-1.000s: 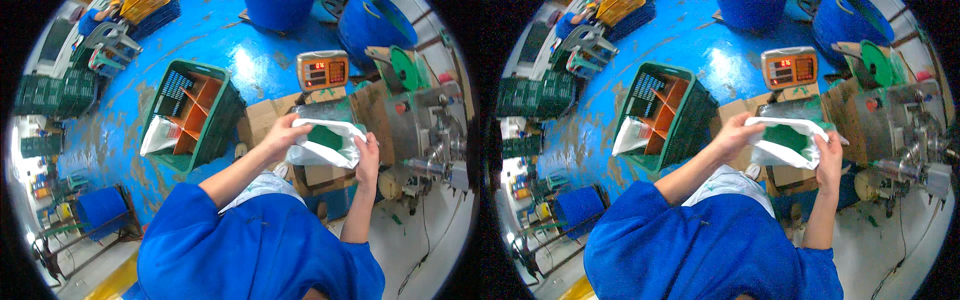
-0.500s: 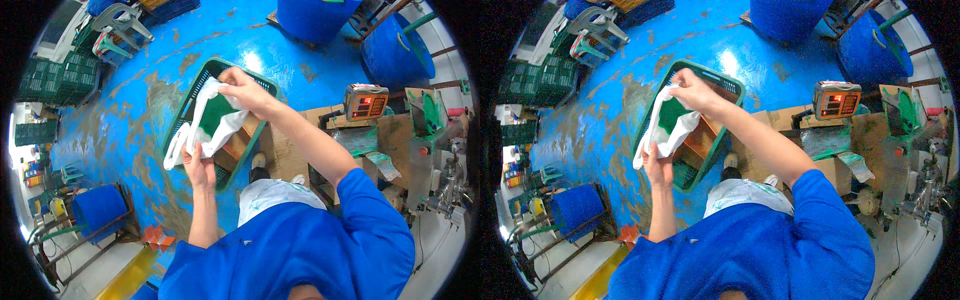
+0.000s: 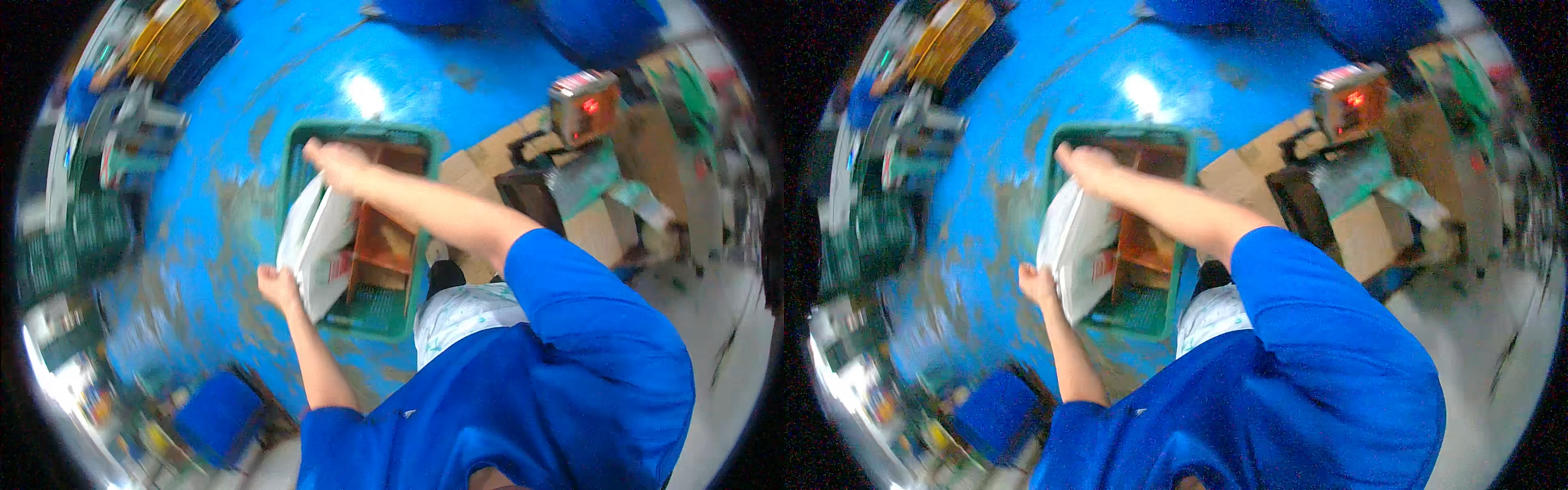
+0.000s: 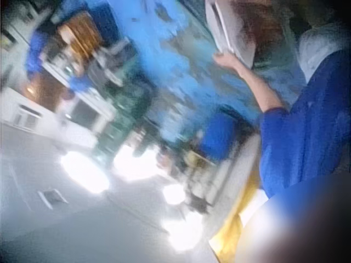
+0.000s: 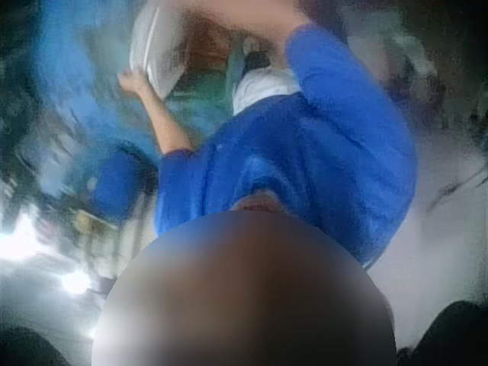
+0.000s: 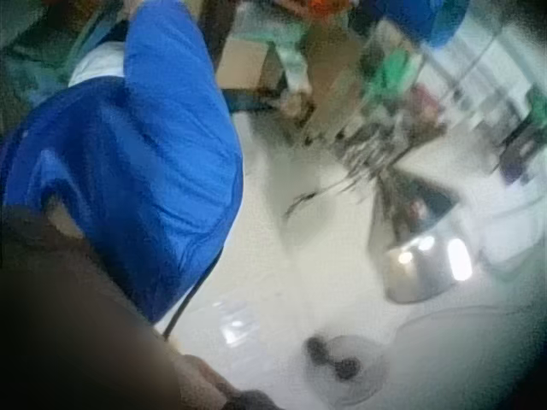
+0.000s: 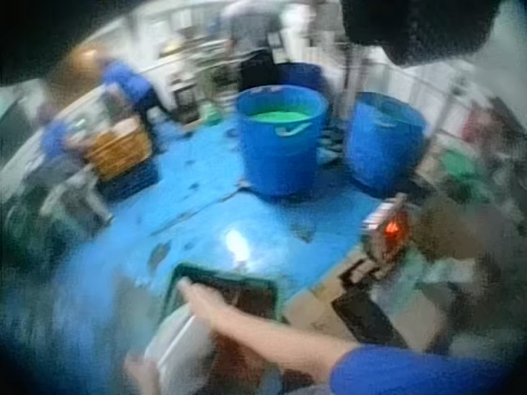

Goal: The person places a cardboard sheet on the floor, then repeatedly scoops green powder from a blue barrel into white bags using a green scoop. Each filled bag is placed on a digital scale, then set aside in a green crate. The person also handles empty bags and adjusts the scale during the process.

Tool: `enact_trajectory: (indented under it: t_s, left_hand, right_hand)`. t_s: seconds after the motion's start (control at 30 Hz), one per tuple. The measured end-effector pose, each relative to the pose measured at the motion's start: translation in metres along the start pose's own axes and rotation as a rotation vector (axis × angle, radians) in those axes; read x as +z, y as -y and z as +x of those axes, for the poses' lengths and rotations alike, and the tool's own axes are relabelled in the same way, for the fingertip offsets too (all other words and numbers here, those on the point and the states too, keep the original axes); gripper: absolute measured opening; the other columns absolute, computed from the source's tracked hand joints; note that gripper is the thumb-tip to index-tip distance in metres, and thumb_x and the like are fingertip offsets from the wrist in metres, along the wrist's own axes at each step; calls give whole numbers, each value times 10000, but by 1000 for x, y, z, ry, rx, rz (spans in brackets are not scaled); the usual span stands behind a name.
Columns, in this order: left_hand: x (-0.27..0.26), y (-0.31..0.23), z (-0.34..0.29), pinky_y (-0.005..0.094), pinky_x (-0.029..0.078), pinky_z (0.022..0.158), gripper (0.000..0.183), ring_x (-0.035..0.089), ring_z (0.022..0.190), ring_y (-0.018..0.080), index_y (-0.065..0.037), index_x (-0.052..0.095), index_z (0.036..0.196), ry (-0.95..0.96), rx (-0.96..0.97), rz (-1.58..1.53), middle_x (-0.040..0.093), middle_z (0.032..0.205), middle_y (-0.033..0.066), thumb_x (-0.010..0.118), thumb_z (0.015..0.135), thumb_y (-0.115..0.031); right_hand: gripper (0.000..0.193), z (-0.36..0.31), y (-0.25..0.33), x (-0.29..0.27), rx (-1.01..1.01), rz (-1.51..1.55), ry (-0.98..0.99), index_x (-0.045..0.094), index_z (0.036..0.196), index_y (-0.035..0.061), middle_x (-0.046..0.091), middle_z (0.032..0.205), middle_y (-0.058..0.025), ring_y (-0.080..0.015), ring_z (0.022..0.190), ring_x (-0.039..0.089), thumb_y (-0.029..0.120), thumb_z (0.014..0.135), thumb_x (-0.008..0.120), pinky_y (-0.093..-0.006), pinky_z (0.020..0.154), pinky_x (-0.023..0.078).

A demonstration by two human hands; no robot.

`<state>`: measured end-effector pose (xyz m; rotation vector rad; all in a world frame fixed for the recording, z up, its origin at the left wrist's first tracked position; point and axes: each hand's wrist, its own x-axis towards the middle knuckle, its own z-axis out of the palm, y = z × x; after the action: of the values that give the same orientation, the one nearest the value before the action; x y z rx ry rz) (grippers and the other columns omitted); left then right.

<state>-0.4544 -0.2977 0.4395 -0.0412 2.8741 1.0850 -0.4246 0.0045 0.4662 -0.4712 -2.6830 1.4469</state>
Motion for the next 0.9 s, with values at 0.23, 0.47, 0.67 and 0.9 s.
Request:
enact_trajectory:
  t_s: [0.23, 0.47, 0.67, 0.9]
  left_hand:
    - [39, -84, 77, 434, 473, 655, 301, 580, 770, 339, -54, 524, 964, -182, 429, 541, 584, 909, 157, 579, 733, -238]
    - [202, -254, 46, 379, 457, 490, 196, 557, 660, 253, -36, 548, 892, 415, 887, 233, 572, 770, 120, 588, 790, -199]
    - [320, -377, -108, 310, 391, 431, 129, 475, 579, 149, -55, 560, 852, 1201, 997, 145, 545, 737, 72, 612, 793, -157]
    - [325, -390, -294, 296, 456, 569, 117, 574, 644, 161, -69, 587, 883, 1458, 1464, 494, 610, 741, 77, 617, 793, -136]
  right_hand:
    - [356, -81, -77, -68, 195, 348, -344, 479, 1047, 60, 502, 1035, -161, -321, 960, 517, 272, 782, 587, -413, 804, 422]
    - [136, -379, -246, -111, 1001, 267, -1589, 553, 802, 53, 573, 776, -90, -232, 735, 546, 181, 807, 596, -365, 657, 439]
    - [364, -650, -221, -69, 2223, -324, -2370, 488, 1073, 11, 544, 957, -198, -359, 949, 509, 232, 803, 593, -421, 829, 417]
    - [493, -712, -248, 64, 2239, 853, -2307, 515, 1011, 6, 587, 855, -127, -251, 760, 579, 300, 670, 714, -368, 699, 478]
